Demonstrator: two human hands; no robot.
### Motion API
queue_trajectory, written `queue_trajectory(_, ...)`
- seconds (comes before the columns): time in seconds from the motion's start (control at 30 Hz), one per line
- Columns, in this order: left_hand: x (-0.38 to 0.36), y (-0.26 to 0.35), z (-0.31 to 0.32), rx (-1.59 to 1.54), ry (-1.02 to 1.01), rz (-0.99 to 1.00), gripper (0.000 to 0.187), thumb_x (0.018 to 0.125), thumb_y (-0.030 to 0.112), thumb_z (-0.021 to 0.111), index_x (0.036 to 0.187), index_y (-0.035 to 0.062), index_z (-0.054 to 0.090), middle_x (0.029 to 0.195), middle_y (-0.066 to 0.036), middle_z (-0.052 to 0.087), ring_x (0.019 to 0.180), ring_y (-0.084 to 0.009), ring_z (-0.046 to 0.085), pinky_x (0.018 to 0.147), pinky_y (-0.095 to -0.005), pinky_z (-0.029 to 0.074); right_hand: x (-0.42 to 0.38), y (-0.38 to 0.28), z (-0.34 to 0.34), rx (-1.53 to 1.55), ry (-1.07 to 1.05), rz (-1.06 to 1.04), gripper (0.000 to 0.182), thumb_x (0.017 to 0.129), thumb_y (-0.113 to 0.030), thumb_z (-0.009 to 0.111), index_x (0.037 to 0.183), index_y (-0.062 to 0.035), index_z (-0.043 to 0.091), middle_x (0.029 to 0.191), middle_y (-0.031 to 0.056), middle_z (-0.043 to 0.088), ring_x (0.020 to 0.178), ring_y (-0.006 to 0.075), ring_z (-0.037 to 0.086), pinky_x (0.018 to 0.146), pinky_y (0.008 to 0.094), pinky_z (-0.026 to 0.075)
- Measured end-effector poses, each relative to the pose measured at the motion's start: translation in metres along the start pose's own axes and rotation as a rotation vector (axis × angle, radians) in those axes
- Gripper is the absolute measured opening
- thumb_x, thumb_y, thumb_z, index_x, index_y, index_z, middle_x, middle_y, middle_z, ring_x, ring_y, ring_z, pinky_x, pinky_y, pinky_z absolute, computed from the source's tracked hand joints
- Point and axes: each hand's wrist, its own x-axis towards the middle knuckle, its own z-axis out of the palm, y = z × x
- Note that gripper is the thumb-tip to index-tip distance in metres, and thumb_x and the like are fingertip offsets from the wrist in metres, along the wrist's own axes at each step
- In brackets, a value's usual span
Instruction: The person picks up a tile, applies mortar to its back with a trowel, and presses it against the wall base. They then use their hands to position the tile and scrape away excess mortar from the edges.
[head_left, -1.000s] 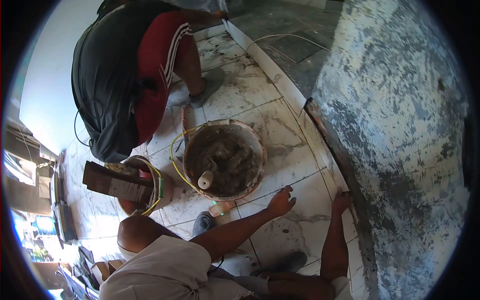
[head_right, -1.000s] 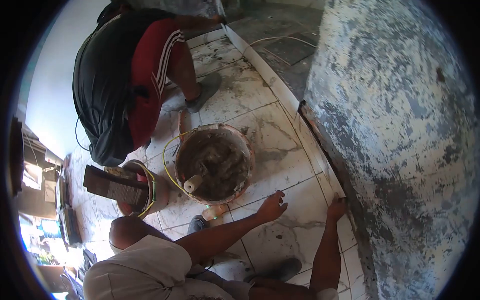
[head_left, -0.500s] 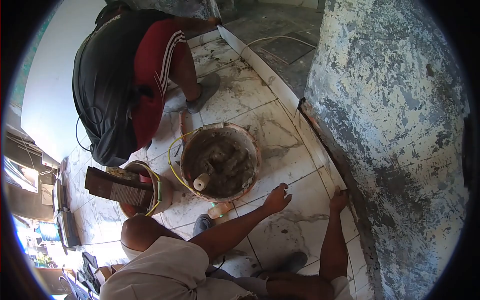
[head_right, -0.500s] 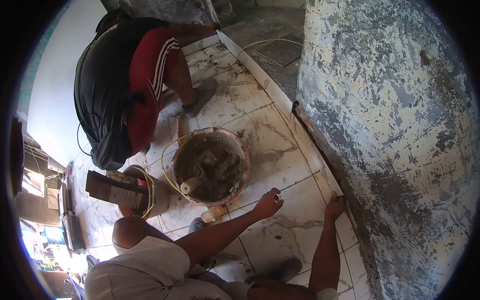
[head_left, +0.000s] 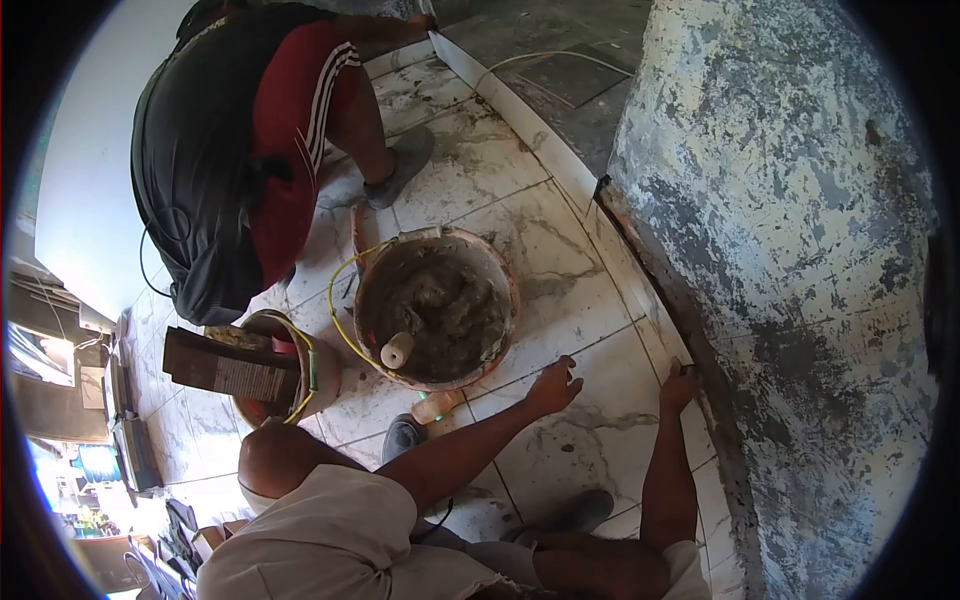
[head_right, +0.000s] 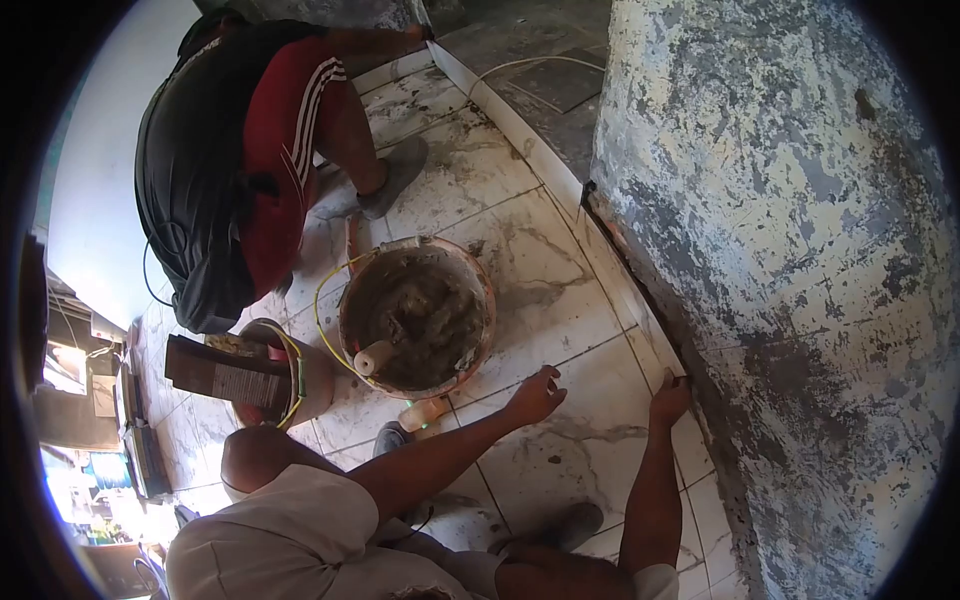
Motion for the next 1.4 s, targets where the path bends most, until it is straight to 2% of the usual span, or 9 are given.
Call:
queue_trajectory(0.23,0.004,0.0,0.001,-0.039,-0.001,-0.04,0.042,0.082,0.022,0.061,0.112,-0.0011,0.043,0.082,-0.017,0.059,0.08,-0.0338,0.059,0.072,-0.043,0.047,0.001,-0.006,-0.003,0.031,-0.072,0.034,0.028,0.09,-0.02,0.057,0.101,0.0063,0.06,0.09,0.0189,0.067,0.081,0.0291,0.066,0.069,0.0369,0.048)
queue_trajectory(0.57,0.007,-0.005,0.004,-0.056,-0.02,-0.052,0.043,0.082,0.023,0.061,0.112,-0.0002,0.043,0.088,-0.018,0.06,0.088,-0.0339,0.058,0.077,-0.0424,0.046,0.002,0.006,0.004,0.031,-0.066,0.0,0.032,0.091,-0.025,0.055,0.096,0.0059,0.061,0.088,0.0207,0.065,0.079,0.0326,0.064,0.066,0.039,0.046)
queue_trajectory(0.63,0.011,-0.013,0.008,-0.038,0.005,-0.038,0.043,0.081,0.023,0.062,0.112,0.0002,0.044,0.087,-0.018,0.061,0.087,-0.0339,0.059,0.076,-0.0423,0.046,0.005,0.019,0.008,-0.115,0.002,-0.118,0.036,0.092,-0.03,0.054,0.092,0.0055,0.06,0.084,0.0214,0.064,0.077,0.0355,0.062,0.066,0.0405,0.045)
queue_trajectory(0.8,0.018,-0.009,0.004,-0.082,0.029,-0.087,0.041,0.079,0.023,0.064,0.109,0.0005,0.049,0.082,-0.017,0.063,0.084,-0.0336,0.061,0.074,-0.042,0.047,0.006,0.012,0.002,-0.271,-0.096,0.022,0.038,0.09,-0.03,0.056,0.096,0.0075,0.058,0.089,0.0229,0.065,0.082,0.0332,0.063,0.071,0.039,0.046)
queue_trajectory(0.87,0.032,-0.003,0.005,-0.07,0.04,-0.09,0.04,0.079,0.026,0.064,0.107,0.0005,0.051,0.083,-0.018,0.064,0.084,-0.0327,0.062,0.074,-0.0409,0.048,0.005,0.018,0.008,-0.01,0.057,-0.164,0.031,0.088,-0.025,0.06,0.082,0.0051,0.059,0.077,0.0212,0.063,0.069,0.0339,0.061,0.063,0.0382,0.045)
queue_trajectory(1.0,0.08,0.013,0.004,-0.199,0.225,-0.135,0.04,0.08,0.03,0.065,0.106,0.0001,0.056,0.09,-0.014,0.063,0.085,-0.0233,0.06,0.076,-0.0348,0.047,0.004,0.016,0.007,0.022,0.036,-0.136,0.028,0.086,-0.022,0.062,0.08,0.005,0.059,0.074,0.0206,0.063,0.066,0.0319,0.061,0.061,0.037,0.045)
queue_trajectory(1.1,0.134,0.036,0.009,-0.384,0.321,-0.211,0.053,0.081,0.034,0.064,0.117,-0.0025,0.052,0.107,-0.018,0.06,0.1,-0.026,0.057,0.086,-0.0336,0.043,0.006,0.008,0.005,0.135,0.104,-0.27,0.03,0.086,-0.023,0.063,0.077,0.0052,0.059,0.07,0.0206,0.062,0.062,0.0316,0.061,0.058,0.0371,0.045)
queue_trajectory(1.2,0.176,0.065,-0.001,-0.546,0.369,-0.192,0.069,0.083,0.038,0.063,0.13,-0.0061,0.04,0.129,-0.024,0.047,0.121,-0.0302,0.045,0.098,-0.034,0.036,0.004,0.008,-0.001,-0.073,0.005,-0.115,0.032,0.086,-0.023,0.063,0.072,0.0052,0.059,0.066,0.02,0.061,0.057,0.0315,0.06,0.055,0.0379,0.044)
queue_trajectory(1.4,0.256,0.069,-0.015,-0.694,0.416,-0.113,0.077,0.084,0.041,0.062,0.137,-0.0052,0.03,0.138,-0.022,0.038,0.127,-0.0301,0.038,0.103,-0.0356,0.03,0.003,0.008,-0.004,-0.095,-0.004,-0.148,0.032,0.085,-0.024,0.064,0.071,0.0047,0.06,0.065,0.0189,0.061,0.056,0.0313,0.058,0.054,0.0381,0.044)
